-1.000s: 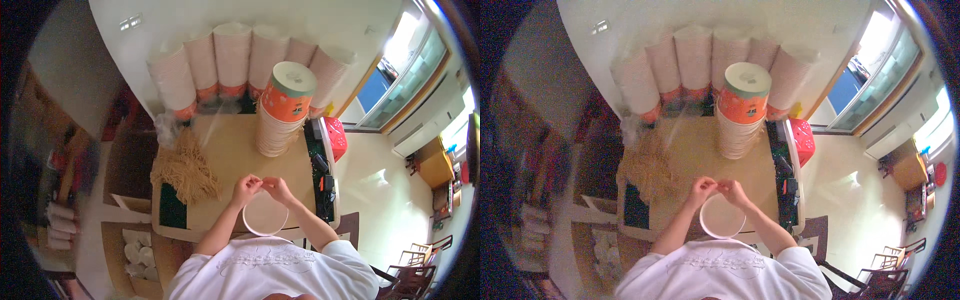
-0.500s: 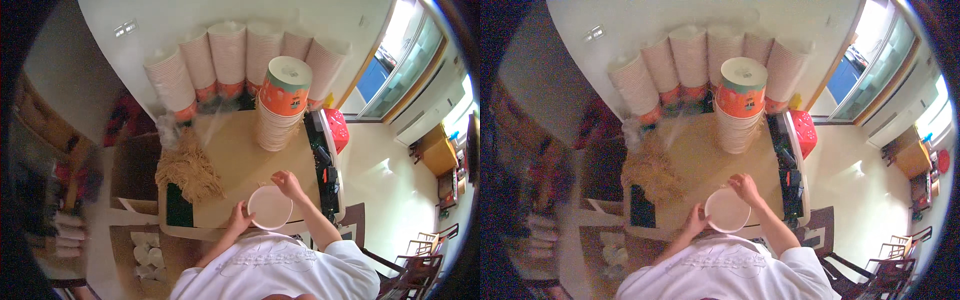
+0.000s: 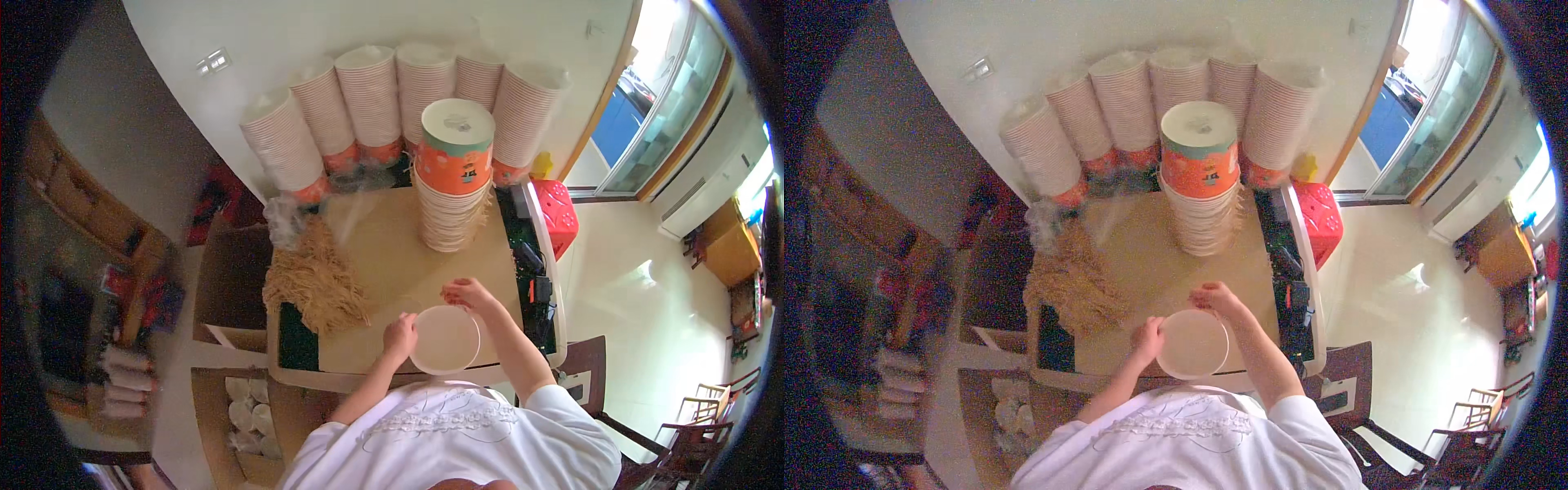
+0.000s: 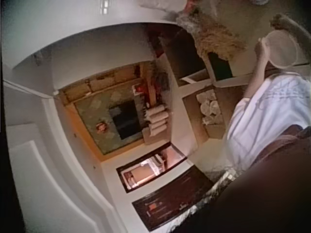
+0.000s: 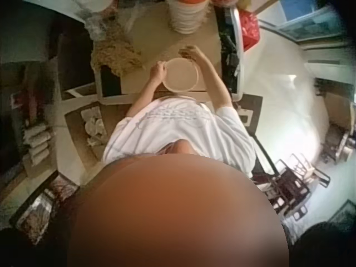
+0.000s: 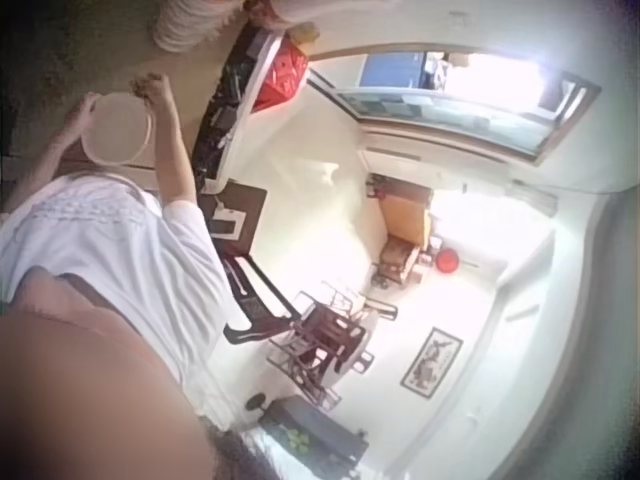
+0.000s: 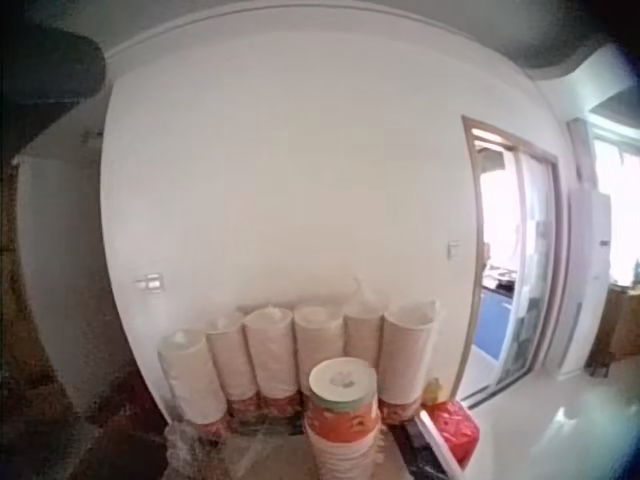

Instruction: Packing paper food containers into plastic bags and placing them into a cardboard box.

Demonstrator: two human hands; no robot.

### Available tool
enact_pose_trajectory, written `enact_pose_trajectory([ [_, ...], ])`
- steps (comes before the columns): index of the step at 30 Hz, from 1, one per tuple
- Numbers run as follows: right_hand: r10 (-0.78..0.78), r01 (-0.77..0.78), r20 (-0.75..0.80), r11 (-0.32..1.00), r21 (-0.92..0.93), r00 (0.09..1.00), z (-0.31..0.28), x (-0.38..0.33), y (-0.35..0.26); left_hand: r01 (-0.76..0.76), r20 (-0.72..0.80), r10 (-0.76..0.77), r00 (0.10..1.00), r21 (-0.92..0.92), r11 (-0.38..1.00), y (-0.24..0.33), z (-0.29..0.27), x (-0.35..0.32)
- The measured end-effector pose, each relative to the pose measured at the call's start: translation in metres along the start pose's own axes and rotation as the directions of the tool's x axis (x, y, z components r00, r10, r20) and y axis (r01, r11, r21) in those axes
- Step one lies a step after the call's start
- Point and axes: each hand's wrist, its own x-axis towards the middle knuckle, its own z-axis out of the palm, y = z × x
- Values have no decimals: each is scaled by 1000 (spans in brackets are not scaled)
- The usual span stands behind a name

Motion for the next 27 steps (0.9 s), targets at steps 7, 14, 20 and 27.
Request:
enact_pose_trajectory([
  [7, -410, 449, -220, 876, 177, 885, -29, -92, -101, -81, -13, 83, 996, 95, 992, 5, 28, 58],
  [14, -628, 715, -342, 613, 335, 699, -76, -158, -139, -178, -7, 180, 984, 102, 979, -3, 51, 98],
  [20, -653, 778, -425, 542, 316, 627, -92, -188, -150, -213, 21, 213, 977, 174, 961, 20, 37, 102],
  [27, -587, 662, -320, 715, 224, 743, -88, -199, -137, -205, 115, 182, 977, 242, 948, 61, 4, 106],
])
